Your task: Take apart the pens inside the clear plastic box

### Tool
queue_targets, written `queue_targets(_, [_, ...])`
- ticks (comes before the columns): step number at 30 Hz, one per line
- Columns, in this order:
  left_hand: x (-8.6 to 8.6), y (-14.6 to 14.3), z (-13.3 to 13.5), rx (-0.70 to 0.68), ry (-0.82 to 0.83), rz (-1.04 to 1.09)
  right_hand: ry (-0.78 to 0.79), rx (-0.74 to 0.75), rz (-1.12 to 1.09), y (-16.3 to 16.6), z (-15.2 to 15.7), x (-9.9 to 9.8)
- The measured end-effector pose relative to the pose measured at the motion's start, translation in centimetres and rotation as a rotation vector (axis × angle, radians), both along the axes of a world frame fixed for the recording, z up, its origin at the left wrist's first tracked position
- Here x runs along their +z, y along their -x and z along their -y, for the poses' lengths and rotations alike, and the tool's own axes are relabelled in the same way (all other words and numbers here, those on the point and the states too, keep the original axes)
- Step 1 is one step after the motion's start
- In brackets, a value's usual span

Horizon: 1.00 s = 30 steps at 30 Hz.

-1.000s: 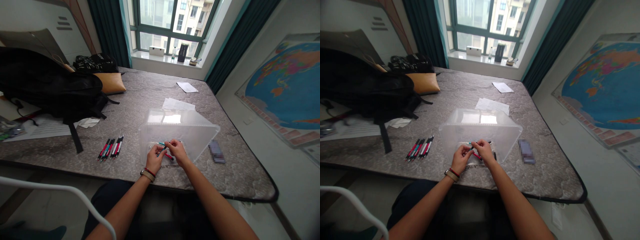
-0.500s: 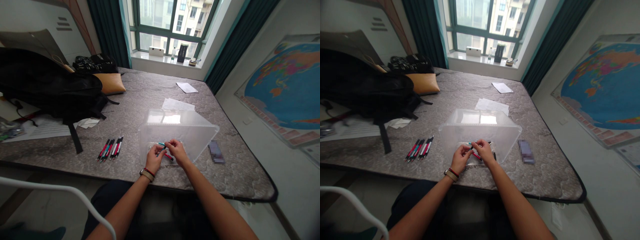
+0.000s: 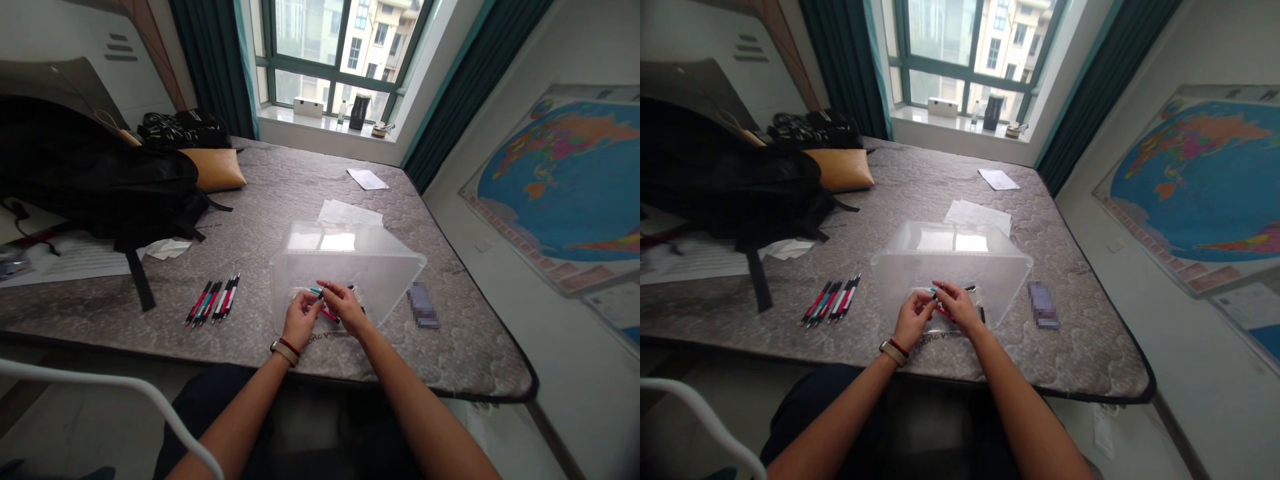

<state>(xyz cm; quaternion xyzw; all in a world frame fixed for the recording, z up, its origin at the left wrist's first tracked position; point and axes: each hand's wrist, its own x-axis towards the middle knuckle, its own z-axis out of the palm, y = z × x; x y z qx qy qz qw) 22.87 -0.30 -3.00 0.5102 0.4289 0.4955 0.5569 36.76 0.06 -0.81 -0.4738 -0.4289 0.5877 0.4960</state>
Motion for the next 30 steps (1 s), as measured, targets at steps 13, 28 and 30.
queue_targets(13, [-0.3, 0.1, -0.2, -0.038, 0.074, 0.061, -0.032, -0.062, 0.059, -0.4, 0.0, 0.2])
queue_targets(28, [-0.7, 0.1, -0.2, -0.076, -0.051, -0.107, 0.004, -0.052, 0.051, -0.3, -0.2, -0.3])
queue_targets(30, [-0.8, 0.1, -0.1, -0.087, -0.033, -0.083, 0.013, 0.014, 0.069, -0.4, -0.2, -0.4])
